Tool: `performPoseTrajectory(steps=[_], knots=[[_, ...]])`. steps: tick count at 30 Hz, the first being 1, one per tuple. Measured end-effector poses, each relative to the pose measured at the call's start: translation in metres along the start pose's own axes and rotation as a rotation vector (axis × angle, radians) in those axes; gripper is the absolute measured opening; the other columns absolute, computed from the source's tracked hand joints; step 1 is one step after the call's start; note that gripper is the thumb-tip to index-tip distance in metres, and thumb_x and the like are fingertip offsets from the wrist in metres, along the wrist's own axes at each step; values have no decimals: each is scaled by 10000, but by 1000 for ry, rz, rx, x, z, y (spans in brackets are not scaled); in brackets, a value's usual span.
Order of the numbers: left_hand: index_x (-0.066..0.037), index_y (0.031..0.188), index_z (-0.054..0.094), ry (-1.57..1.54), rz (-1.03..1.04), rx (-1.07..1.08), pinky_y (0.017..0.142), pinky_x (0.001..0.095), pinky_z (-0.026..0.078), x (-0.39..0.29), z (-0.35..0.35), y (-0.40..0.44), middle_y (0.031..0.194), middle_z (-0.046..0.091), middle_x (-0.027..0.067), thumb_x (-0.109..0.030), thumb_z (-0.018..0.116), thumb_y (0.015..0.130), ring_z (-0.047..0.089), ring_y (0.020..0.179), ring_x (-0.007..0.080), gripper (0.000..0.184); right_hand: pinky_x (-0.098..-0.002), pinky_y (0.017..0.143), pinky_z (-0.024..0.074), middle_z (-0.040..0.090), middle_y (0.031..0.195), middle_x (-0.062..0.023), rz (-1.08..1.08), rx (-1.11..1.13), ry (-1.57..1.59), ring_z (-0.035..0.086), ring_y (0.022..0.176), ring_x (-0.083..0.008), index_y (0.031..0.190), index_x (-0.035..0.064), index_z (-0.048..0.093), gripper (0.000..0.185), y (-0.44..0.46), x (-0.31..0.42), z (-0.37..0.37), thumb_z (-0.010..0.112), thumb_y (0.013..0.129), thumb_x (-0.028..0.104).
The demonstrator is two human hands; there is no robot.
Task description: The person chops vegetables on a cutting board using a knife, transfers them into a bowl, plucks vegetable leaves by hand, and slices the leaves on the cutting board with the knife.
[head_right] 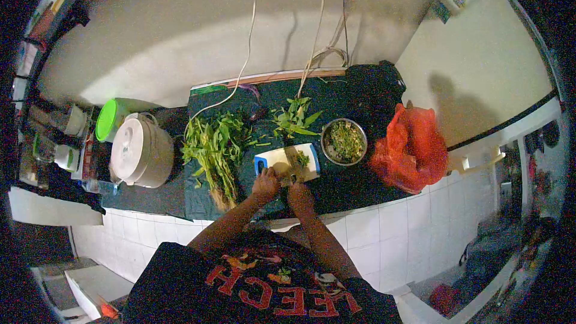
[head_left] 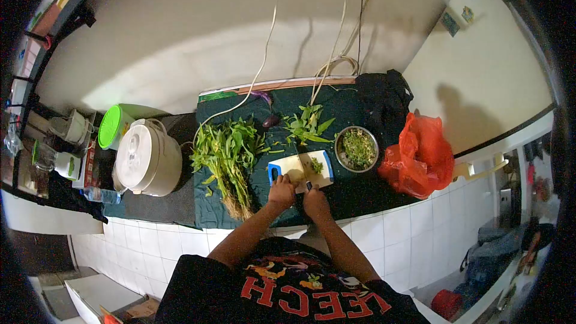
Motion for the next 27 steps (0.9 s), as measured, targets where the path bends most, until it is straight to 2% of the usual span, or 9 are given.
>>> performPoseTrajectory(steps=[2,4,7,11,14,16,23,25,27], knots=[[-204,1168,677,-6,7,13,903,451,469,-1,-1,0,1167,530,160,-215,539,861,495,1129,339,337,-554,743,533,646,924,-334,40,1,1,645,862,-507,1111,-66,465,390,-2,-2,6,461,1000,308],[-221,1197,664,-13,1,18,897,454,472,0,-6,0,1162,530,164,-213,542,857,496,1127,344,362,-552,738,536,648,917,-330,198,-21,43,649,864,-501,1114,-64,464,387,-13,-11,13,457,1001,306],[-233,1243,628,31,-10,44,887,460,479,1,-7,-5,1159,530,167,-200,549,848,498,1126,341,404,-558,749,533,646,921,-333,90,-50,31,653,874,-491,1111,-58,465,389,-11,-6,11,456,1000,314],[-233,1261,608,32,14,40,879,464,485,0,-4,-2,1157,530,161,-169,553,838,499,1125,342,431,-564,769,528,643,927,-338,97,-14,69,655,886,-483,1109,-51,465,378,-1,3,-1,457,999,311],[-225,1246,617,61,13,43,881,463,485,3,5,3,1146,530,154,-160,556,834,499,1119,341,421,-558,776,529,648,928,-330,181,8,44,656,895,-479,1108,-50,466,366,-9,-9,12,471,994,298],[-222,1241,620,95,18,32,881,462,485,1,-2,3,1140,528,150,-160,558,833,499,1115,341,417,-551,777,532,651,926,-324,65,-66,23,657,896,-478,1111,-56,466,375,-6,-8,16,477,992,299],[-213,1277,596,49,41,45,886,469,474,-6,-10,-3,1136,514,149,-165,548,846,486,1127,339,436,-538,771,541,653,893,-306,89,-52,32,660,868,-473,1084,-58,485,370,-20,-10,-6,487,990,299],[-209,1302,578,34,30,71,886,470,471,-9,-5,-1,1141,513,152,-157,540,853,483,1135,341,453,-530,748,545,652,876,-299,-16,-5,-116,662,851,-466,1072,-59,493,365,-31,-23,-1,486,993,297],[-183,1340,541,9,153,-63,896,466,467,-18,-1,-4,1170,514,157,-148,534,866,479,1149,345,475,-526,727,547,652,868,-295,6,-1,-128,663,841,-461,1066,-58,498,371,-36,-41,-2,473,999,306]])
Point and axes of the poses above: each hand's wrist, its own y-axis towards the middle knuckle, its own z-axis out of the palm, x = y × z, the point moved 8 cm from there along y, towards the middle knuckle
